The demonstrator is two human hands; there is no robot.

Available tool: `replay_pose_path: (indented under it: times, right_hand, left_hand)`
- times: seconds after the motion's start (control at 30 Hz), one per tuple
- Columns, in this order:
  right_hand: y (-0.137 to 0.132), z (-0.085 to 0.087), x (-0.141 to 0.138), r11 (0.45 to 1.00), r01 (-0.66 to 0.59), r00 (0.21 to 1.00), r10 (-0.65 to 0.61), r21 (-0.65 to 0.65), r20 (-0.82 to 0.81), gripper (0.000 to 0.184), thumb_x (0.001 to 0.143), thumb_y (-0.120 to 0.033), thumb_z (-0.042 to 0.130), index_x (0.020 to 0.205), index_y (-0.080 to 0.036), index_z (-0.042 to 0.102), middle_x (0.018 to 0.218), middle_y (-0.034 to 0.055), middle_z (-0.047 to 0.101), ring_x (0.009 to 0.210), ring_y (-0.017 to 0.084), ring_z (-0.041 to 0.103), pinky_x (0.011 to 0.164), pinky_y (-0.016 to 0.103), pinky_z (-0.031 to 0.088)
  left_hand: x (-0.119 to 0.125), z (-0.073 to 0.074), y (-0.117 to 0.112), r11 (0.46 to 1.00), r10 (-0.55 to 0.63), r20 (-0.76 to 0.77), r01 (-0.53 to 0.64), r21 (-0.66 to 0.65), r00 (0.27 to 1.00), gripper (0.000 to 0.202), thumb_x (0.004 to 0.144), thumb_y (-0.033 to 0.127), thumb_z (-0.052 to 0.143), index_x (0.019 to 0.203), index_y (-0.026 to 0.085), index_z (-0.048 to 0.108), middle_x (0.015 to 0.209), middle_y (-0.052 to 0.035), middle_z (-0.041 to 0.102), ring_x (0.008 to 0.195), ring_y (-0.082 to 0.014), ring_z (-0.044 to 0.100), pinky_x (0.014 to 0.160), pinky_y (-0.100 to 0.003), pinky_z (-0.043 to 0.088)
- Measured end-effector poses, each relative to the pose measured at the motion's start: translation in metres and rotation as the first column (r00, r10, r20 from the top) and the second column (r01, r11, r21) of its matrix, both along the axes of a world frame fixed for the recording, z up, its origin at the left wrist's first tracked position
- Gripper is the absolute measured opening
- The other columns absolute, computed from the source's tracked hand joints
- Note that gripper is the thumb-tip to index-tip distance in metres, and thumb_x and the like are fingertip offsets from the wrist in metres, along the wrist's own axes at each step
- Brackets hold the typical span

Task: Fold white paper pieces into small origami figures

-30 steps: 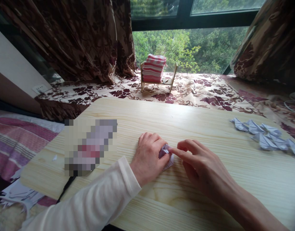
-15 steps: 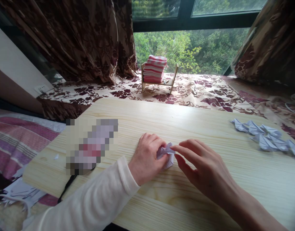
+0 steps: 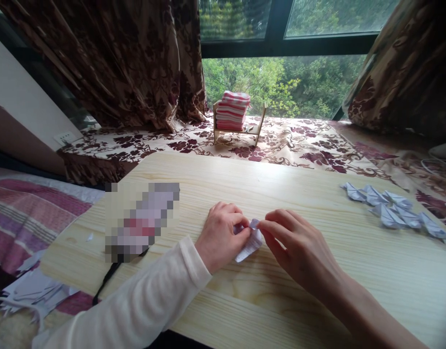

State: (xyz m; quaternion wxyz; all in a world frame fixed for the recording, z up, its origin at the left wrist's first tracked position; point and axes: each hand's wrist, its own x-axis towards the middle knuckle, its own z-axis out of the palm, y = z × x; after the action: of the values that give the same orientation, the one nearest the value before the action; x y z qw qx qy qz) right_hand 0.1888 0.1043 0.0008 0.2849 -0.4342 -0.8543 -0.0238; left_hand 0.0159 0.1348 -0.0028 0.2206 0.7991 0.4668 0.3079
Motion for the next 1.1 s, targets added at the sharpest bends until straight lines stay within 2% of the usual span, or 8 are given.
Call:
replay_pose_path:
  times: [0.3,0.5,0.67,0.73,0.8,0.9,1.0,1.1]
  right_hand:
    - [-0.006,0.002,0.01,1.0,-0.018,0.996,0.016,-0.022,-0.092,0.018,0.086,-0.009,0.047,0.092,-0.018,0.062,0.084,0.0065,0.061,0.074,0.018,0.054,0.063,0.029,0.043]
    - [-0.007,0.005,0.011,0.979,-0.056,0.996,0.068,-0.197,0.051,0.023,0.083,-0.006,0.048,0.077,-0.019,0.066,0.073,0.005,0.059,0.067,0.017,0.051,0.056,0.027,0.039]
    - [-0.009,0.008,0.009,0.97,-0.041,0.995,0.061,-0.239,0.08,0.023,0.082,-0.007,0.049,0.078,-0.02,0.067,0.072,0.0048,0.059,0.067,0.017,0.052,0.055,0.026,0.039]
    - [-0.011,0.009,0.008,0.966,-0.057,0.994,0.077,-0.251,0.074,0.023,0.082,-0.006,0.048,0.075,-0.02,0.066,0.071,0.0046,0.06,0.066,0.016,0.052,0.055,0.025,0.039]
    - [-0.013,0.01,0.01,0.958,-0.093,0.993,0.11,-0.271,0.048,0.025,0.081,-0.005,0.046,0.07,-0.02,0.063,0.071,0.0041,0.06,0.065,0.015,0.052,0.055,0.025,0.039]
    - [-0.012,0.011,0.017,0.969,-0.111,0.994,0.107,-0.222,-0.026,0.024,0.079,-0.005,0.046,0.074,-0.02,0.064,0.074,0.0043,0.06,0.067,0.016,0.053,0.057,0.026,0.041]
    - [-0.008,0.012,0.023,0.988,-0.09,0.993,0.08,-0.125,-0.083,0.025,0.081,-0.005,0.047,0.089,-0.021,0.065,0.082,0.0054,0.061,0.069,0.016,0.054,0.058,0.027,0.042]
    - [-0.006,0.012,0.023,0.985,-0.149,0.987,0.142,-0.086,-0.078,0.029,0.083,-0.004,0.045,0.098,-0.021,0.064,0.082,0.0053,0.061,0.066,0.015,0.053,0.054,0.026,0.041]
  left_hand:
    - [0.002,0.001,-0.002,1.0,0.004,-0.033,-0.004,0.003,0.999,0.012,0.076,0.014,0.065,0.066,0.02,0.068,0.074,-0.0001,0.065,0.083,-0.019,0.054,0.085,-0.038,0.04]
    - [0.005,-0.003,-0.002,0.999,0.002,-0.037,-0.001,0.035,0.999,0.011,0.075,0.015,0.065,0.065,0.02,0.065,0.072,0.0,0.064,0.082,-0.0191,0.054,0.084,-0.037,0.04]
    - [0.007,0.0,-0.002,0.998,0.033,-0.112,-0.027,0.055,0.993,0.016,0.079,0.019,0.061,0.062,0.019,0.06,0.072,-0.0012,0.062,0.082,-0.0196,0.053,0.082,-0.038,0.039]
    - [0.003,0.005,-0.001,0.996,-0.05,-0.158,0.062,0.069,0.986,0.013,0.078,0.015,0.06,0.065,0.019,0.061,0.075,-0.001,0.063,0.083,-0.0194,0.053,0.085,-0.038,0.039]
    - [-0.002,0.01,0.001,0.972,-0.199,-0.221,0.221,0.083,0.955,0.011,0.076,0.012,0.06,0.07,0.021,0.064,0.079,-0.0006,0.065,0.087,-0.0194,0.053,0.091,-0.04,0.036]
    - [-0.006,0.016,0.004,0.944,-0.282,-0.292,0.318,0.082,0.914,0.009,0.075,0.014,0.062,0.073,0.021,0.066,0.085,-0.0012,0.065,0.091,-0.0203,0.053,0.097,-0.043,0.031]
    - [-0.005,0.017,0.003,0.966,-0.238,-0.254,0.255,0.035,0.937,0.005,0.075,0.016,0.064,0.074,0.021,0.067,0.086,-0.0024,0.063,0.091,-0.02,0.053,0.092,-0.04,0.035]
    - [-0.003,0.014,0.002,0.974,-0.223,-0.201,0.228,-0.001,0.954,0.004,0.075,0.017,0.065,0.074,0.02,0.066,0.086,-0.0022,0.062,0.09,-0.0192,0.052,0.09,-0.037,0.037]
